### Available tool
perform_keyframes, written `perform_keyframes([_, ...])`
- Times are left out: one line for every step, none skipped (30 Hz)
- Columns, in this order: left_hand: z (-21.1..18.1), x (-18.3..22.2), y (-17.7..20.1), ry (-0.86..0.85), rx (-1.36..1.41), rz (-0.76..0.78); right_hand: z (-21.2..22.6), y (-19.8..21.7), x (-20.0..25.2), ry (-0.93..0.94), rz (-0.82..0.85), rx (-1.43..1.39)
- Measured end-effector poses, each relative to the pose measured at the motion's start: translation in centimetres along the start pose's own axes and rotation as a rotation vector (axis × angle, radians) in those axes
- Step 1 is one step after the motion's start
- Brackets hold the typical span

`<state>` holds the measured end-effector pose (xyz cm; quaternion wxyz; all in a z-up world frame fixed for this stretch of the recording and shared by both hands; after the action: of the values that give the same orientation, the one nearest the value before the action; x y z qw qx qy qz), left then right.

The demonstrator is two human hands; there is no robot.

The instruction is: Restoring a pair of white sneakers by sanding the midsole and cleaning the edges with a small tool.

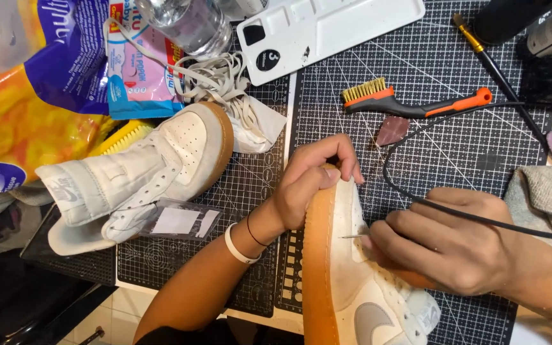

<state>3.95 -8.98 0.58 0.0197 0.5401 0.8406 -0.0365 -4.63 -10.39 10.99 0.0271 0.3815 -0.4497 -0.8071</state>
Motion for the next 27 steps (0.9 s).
perform_keyframes([0.0, 0.1, -0.1, -0.004, 0.001, 0.004, 0.1, 0.0, 0.1, 0.010, 0.000, -0.025])
perform_keyframes([-0.1, 0.0, 0.0, -0.012, -0.004, 0.011, 0.2, 0.1, 0.0, 0.023, -0.006, -0.046])
perform_keyframes([0.0, -0.1, -0.1, -0.014, -0.007, 0.013, 0.1, 0.1, 0.4, 0.024, -0.009, -0.043])
perform_keyframes([0.0, -0.1, -0.1, -0.013, 0.001, 0.006, 0.2, -0.2, 0.8, 0.042, 0.017, -0.093])
perform_keyframes([0.1, 0.0, 0.0, -0.013, 0.009, -0.001, 0.3, -0.6, 1.2, 0.060, 0.044, -0.142])
perform_keyframes([0.1, 0.0, 0.1, -0.012, 0.010, -0.004, 0.4, -0.6, 0.9, 0.062, 0.046, -0.144])
perform_keyframes([0.0, 0.0, 0.1, -0.011, 0.004, 0.000, 0.0, -0.5, 0.5, 0.022, 0.029, -0.068])
perform_keyframes([0.1, 0.0, 0.0, -0.008, 0.001, 0.007, -0.3, -0.3, 0.2, -0.022, 0.012, 0.009])
perform_keyframes([0.2, 0.1, -0.1, -0.006, 0.004, 0.008, -0.4, -0.5, 0.5, -0.024, 0.014, 0.008])
perform_keyframes([0.3, 0.1, -0.1, -0.013, 0.004, 0.005, -0.1, -0.5, 0.8, 0.014, 0.000, -0.063])
perform_keyframes([0.3, 0.1, 0.0, -0.021, 0.004, 0.003, 0.1, -0.4, 1.0, 0.052, -0.014, -0.133])
perform_keyframes([0.2, 0.0, 0.0, -0.022, 0.000, 0.001, 0.1, -0.3, 0.6, 0.056, -0.016, -0.134])
perform_keyframes([0.2, -0.1, 0.1, -0.022, -0.001, 0.003, 0.2, -0.2, 0.3, 0.061, -0.009, -0.124])
perform_keyframes([0.2, 0.0, 0.0, -0.019, 0.005, 0.003, 0.3, -0.1, 0.1, 0.063, 0.004, -0.118])
perform_keyframes([0.2, 0.0, 0.0, -0.018, 0.007, 0.000, 0.4, -0.2, 0.1, 0.063, 0.007, -0.121])
perform_keyframes([0.1, 0.0, 0.0, -0.015, 0.001, 0.005, 0.1, -0.3, 0.1, 0.017, 0.003, -0.068])
perform_keyframes([0.1, 0.0, 0.0, -0.012, -0.004, 0.010, -0.2, -0.2, 0.2, -0.029, -0.001, -0.014])
perform_keyframes([0.2, -0.1, -0.1, -0.013, -0.006, 0.015, -0.5, -0.1, 0.7, -0.031, -0.004, -0.010])
perform_keyframes([0.2, -0.1, -0.1, -0.018, 0.005, 0.010, -0.3, -0.5, 1.2, -0.001, 0.039, -0.095])
perform_keyframes([0.2, 0.0, -0.1, -0.021, 0.015, 0.000, -0.1, -0.9, 1.6, 0.032, 0.083, -0.186])
perform_keyframes([0.2, 0.1, 0.0, -0.020, 0.013, -0.001, 0.1, -0.9, 1.2, 0.033, 0.081, -0.187])
perform_keyframes([0.3, 0.0, 0.0, -0.019, 0.021, 0.004, 0.0, -0.6, 0.7, 0.029, 0.057, -0.117])
perform_keyframes([0.3, 0.0, -0.1, -0.018, 0.028, 0.008, 0.0, -0.3, 0.3, 0.024, 0.033, -0.047])
perform_keyframes([0.2, 0.0, -0.1, -0.018, 0.030, 0.007, 0.1, -0.4, 0.2, 0.024, 0.035, -0.048])
perform_keyframes([0.1, -0.1, -0.1, -0.009, 0.023, 0.001, -0.1, -0.3, 0.2, -0.002, 0.016, -0.017])
perform_keyframes([0.1, -0.1, -0.1, 0.002, 0.016, 0.001, -0.3, -0.1, 0.2, -0.032, -0.007, 0.017])
perform_keyframes([0.2, 0.0, -0.3, 0.003, 0.016, 0.006, -0.3, 0.0, 0.6, -0.037, -0.008, 0.019])
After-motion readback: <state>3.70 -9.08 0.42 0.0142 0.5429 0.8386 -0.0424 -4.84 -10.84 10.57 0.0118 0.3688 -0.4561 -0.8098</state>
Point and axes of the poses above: each hand's wrist, its own x-axis away from the middle knuckle, its own y-axis out of the back of the hand, z = x × y, the point moved 10 cm from there along -x, towards the middle knuckle, and after that the axes turned 7 degrees about -x, right-handed, at the moved point
